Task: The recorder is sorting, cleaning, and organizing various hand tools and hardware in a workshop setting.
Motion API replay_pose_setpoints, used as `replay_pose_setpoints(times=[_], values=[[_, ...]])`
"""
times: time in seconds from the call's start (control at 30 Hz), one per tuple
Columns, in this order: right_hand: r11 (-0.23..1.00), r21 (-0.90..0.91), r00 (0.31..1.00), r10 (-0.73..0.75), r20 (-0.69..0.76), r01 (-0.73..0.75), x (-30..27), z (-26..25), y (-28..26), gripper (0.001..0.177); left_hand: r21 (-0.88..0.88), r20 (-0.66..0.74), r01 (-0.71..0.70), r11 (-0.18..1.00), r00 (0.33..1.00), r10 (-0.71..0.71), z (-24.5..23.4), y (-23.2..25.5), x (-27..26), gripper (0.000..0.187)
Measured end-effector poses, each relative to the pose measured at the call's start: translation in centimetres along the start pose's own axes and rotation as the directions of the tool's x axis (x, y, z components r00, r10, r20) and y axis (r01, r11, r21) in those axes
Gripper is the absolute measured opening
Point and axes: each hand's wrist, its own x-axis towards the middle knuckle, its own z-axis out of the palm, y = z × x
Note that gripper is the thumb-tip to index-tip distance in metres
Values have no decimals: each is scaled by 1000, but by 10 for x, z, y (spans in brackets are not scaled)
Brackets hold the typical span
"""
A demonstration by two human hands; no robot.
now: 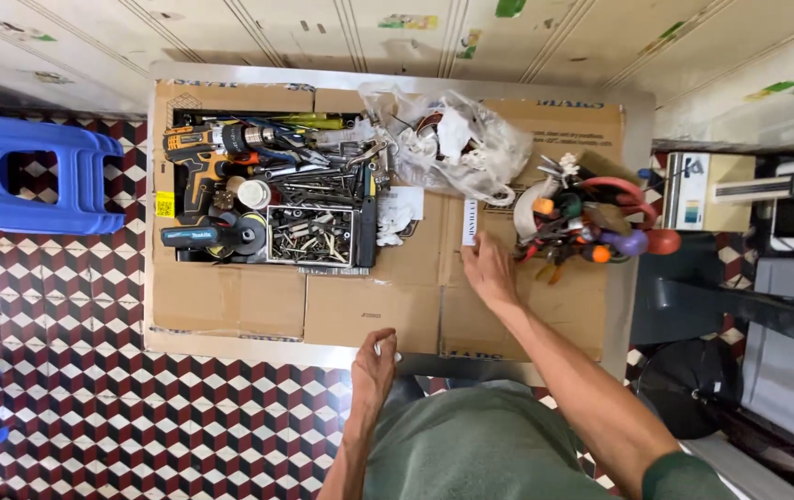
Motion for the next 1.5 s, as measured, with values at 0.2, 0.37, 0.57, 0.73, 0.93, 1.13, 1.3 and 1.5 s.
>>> replay_pose_setpoints(times=[0.2, 0.37, 0.57, 0.73, 0.93, 1.13, 1.3, 1.5], values=[[991, -45, 961, 111, -255, -126, 28, 21, -37, 55, 110, 33, 55, 992, 998, -59, -23, -4, 0, 33], [998, 7, 992, -57, -108, 59, 21, 37, -78, 50, 200, 74, 50, 978, 995, -66, -38, -7, 19, 33], [862, -198, 882, -470, 33, 466, 18, 77, -107, 52, 289, 104, -56, 956, 994, 27, -60, -1, 38, 34], [884, -264, 922, -360, 145, 387, -5, 88, -68, 27, 251, 142, -198, 947, 976, 167, -73, 0, 52, 32], [464, 780, 908, 205, 365, -419, -38, 51, -43, 32, 31, 200, -54, 998, 979, 47, -67, 48, 55, 37], [530, 798, 958, 148, 247, -288, -100, 11, -137, 37, -240, 171, 15, 971, 985, 27, -32, 67, 83, 41], [884, 454, 990, -60, -127, 111, -121, 15, -184, 27, -593, 239, 83, 801, 968, 77, 2, 75, 79, 44], [859, 505, 958, 73, -279, 82, -117, 20, -172, 26, -566, 329, 93, 819, 936, 121, 14, 90, 71, 42]])
